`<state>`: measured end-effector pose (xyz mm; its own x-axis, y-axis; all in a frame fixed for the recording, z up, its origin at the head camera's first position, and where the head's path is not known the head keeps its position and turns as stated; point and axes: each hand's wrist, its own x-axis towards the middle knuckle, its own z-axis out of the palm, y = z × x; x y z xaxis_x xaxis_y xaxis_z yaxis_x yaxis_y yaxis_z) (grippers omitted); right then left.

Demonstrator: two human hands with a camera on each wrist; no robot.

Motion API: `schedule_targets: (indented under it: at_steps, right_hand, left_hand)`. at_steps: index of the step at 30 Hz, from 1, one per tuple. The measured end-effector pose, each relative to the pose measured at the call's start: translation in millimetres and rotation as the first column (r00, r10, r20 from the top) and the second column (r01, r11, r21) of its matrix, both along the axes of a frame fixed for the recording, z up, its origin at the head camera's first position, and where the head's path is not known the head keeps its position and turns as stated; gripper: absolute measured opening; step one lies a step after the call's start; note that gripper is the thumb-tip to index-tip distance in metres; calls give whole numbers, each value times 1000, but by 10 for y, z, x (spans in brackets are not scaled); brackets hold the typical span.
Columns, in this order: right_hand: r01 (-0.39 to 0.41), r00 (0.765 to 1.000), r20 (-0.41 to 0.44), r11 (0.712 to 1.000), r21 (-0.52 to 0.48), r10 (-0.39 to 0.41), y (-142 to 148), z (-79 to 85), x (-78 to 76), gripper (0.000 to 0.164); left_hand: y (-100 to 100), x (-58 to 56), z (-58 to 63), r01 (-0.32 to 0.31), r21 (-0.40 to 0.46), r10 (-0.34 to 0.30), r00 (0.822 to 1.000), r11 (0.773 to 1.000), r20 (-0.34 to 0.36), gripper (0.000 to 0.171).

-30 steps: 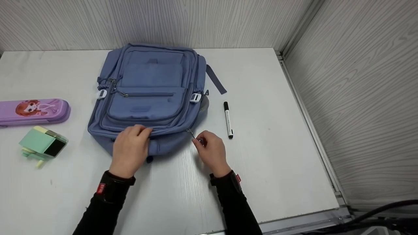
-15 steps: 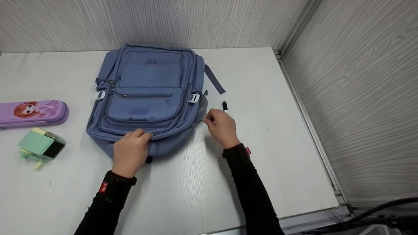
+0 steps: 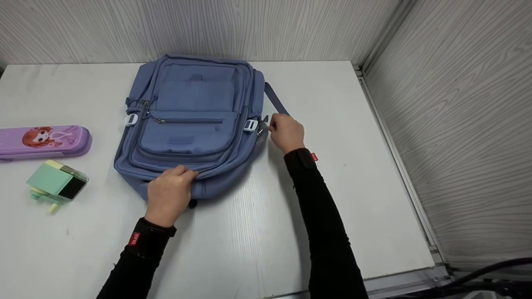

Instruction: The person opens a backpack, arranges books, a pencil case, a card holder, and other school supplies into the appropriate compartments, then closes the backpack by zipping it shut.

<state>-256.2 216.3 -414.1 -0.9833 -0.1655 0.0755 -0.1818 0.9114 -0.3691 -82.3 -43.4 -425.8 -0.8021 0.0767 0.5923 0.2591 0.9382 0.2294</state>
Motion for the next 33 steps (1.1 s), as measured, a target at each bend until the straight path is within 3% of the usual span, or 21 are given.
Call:
schedule_targets:
  at_steps: [8, 14, 18, 28, 33]
  right_hand:
    - [70, 996, -52, 996, 52, -67, -99, -42, -217, 16]
    - [156, 983, -103, 987, 47, -150, -177, -12, -256, 16]
    - [173, 982, -89, 984, 38, -169, -208, -44, -246, 18]
    - [127, 991, 34, 992, -20, -127, -91, 16, -94, 21]
    - [50, 992, 116, 995, -91, -39, 15, 40, -15, 29]
  left_hand:
    - [-8, 10, -20, 6, -16, -7, 1000, 1000, -18, 19]
    - [-10, 14, -39, 11, -18, -11, 1000, 1000, -27, 21]
    - [-15, 18, -41, 9, -18, -9, 1000, 1000, -25, 22]
    - [-33, 26, -48, 8, 2, -8, 1000, 1000, -16, 22]
    - [-42, 34, -52, 13, 22, -13, 1000, 1000, -4, 22]
